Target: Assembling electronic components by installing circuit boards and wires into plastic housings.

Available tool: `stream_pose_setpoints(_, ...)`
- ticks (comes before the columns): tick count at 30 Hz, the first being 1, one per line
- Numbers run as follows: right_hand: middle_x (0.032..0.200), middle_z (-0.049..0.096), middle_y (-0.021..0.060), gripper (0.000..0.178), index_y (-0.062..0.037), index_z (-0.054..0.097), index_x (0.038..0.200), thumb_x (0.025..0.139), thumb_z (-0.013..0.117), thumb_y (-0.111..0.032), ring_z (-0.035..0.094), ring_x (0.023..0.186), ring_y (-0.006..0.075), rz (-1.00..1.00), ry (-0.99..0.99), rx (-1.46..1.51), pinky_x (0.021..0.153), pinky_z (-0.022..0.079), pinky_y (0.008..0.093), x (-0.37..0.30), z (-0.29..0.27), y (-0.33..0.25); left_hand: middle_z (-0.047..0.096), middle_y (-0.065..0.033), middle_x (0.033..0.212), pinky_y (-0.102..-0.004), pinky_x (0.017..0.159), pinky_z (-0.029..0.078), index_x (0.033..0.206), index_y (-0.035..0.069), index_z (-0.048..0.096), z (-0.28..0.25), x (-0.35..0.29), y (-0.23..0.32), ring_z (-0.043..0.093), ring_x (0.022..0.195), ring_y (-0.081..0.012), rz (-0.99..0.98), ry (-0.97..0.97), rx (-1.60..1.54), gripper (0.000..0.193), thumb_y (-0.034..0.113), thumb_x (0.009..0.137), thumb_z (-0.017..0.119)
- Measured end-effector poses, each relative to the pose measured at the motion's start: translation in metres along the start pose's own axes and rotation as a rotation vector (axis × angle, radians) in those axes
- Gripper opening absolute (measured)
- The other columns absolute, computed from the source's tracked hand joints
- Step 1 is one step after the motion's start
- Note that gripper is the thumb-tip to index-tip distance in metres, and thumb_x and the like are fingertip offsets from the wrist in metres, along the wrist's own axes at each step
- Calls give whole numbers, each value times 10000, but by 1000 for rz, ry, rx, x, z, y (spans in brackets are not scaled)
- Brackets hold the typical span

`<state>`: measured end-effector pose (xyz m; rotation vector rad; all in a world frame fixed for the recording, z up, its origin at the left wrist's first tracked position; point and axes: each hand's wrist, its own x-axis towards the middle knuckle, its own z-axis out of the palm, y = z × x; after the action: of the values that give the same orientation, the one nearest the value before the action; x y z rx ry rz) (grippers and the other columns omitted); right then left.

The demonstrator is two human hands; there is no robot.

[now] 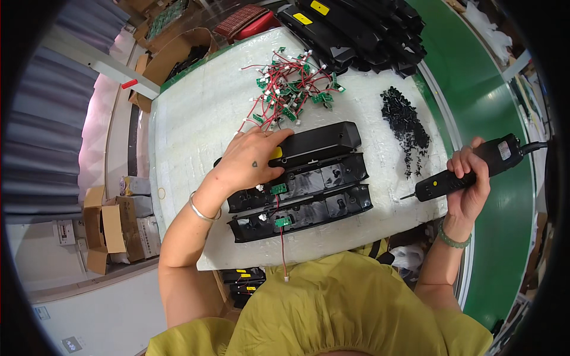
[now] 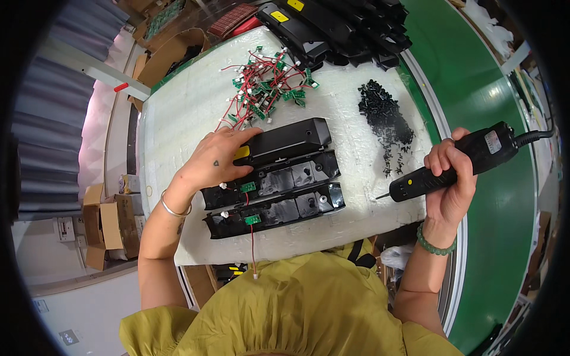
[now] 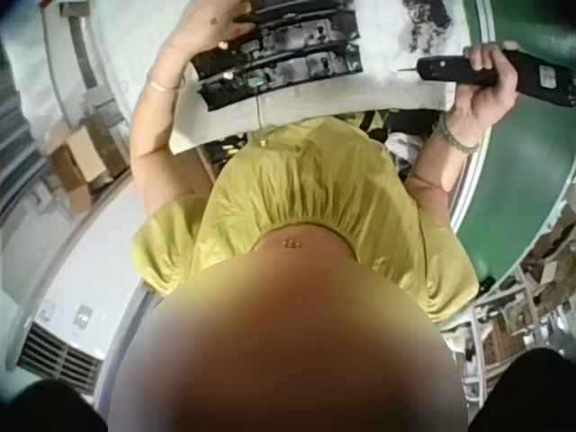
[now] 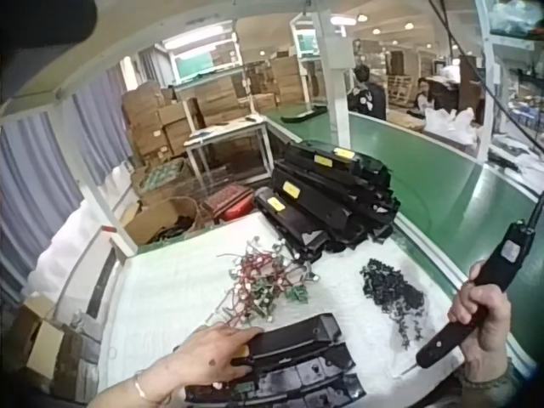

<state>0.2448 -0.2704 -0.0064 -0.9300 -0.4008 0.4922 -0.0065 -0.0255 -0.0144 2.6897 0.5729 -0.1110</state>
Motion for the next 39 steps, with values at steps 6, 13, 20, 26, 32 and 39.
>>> stream_pose_setpoints(6,671,347,-22,246,-24,423,1063,836,512,-54,359,575,67,32,-76,57,595,320,214,-1,-13,-2,610,-107,1011,-439,885,400,1265,121,442,2,-2,2,515,1052,-295,-48,-79,115,705,122,629,746)
stream_pose_setpoints(13,681,352,-14,222,-25,423,1049,846,511,-50,355,589,69,20,-69,71,596,324,212,0,-23,-1,611,-104,909,-415,801,443,1165,71,494,7,-10,10,600,889,-298,-36,34,45,659,151,567,758)
stream_pose_setpoints(20,677,343,-16,224,-36,429,1060,852,511,-57,351,595,68,0,-68,81,604,323,210,7,-29,0,599,-72,949,-267,800,443,1156,-6,519,-70,-70,-4,557,852,-147,-48,507,-547,616,68,599,772)
stream_pose_setpoints(26,707,354,-1,242,-21,418,1079,850,498,-26,350,606,76,32,-112,184,617,320,226,5,-34,-3,616,-70,859,-246,742,440,1063,-50,574,-74,-130,-68,544,779,-111,-580,537,-405,539,116,589,772)
stream_pose_setpoints(32,712,336,3,247,-7,419,1089,858,494,-45,345,625,84,46,-110,107,648,321,235,16,-48,-1,602,-261,1057,-383,912,429,1196,-67,499,-3,-222,-120,572,1038,-359,-1045,396,-110,722,206,575,748)
stream_pose_setpoints(39,703,330,9,222,1,410,1058,848,479,-11,350,628,98,62,-220,168,645,323,251,15,-21,0,542,-217,1141,-419,866,420,1300,10,393,9,-222,-68,510,1016,-380,-783,689,374,682,89,703,714)
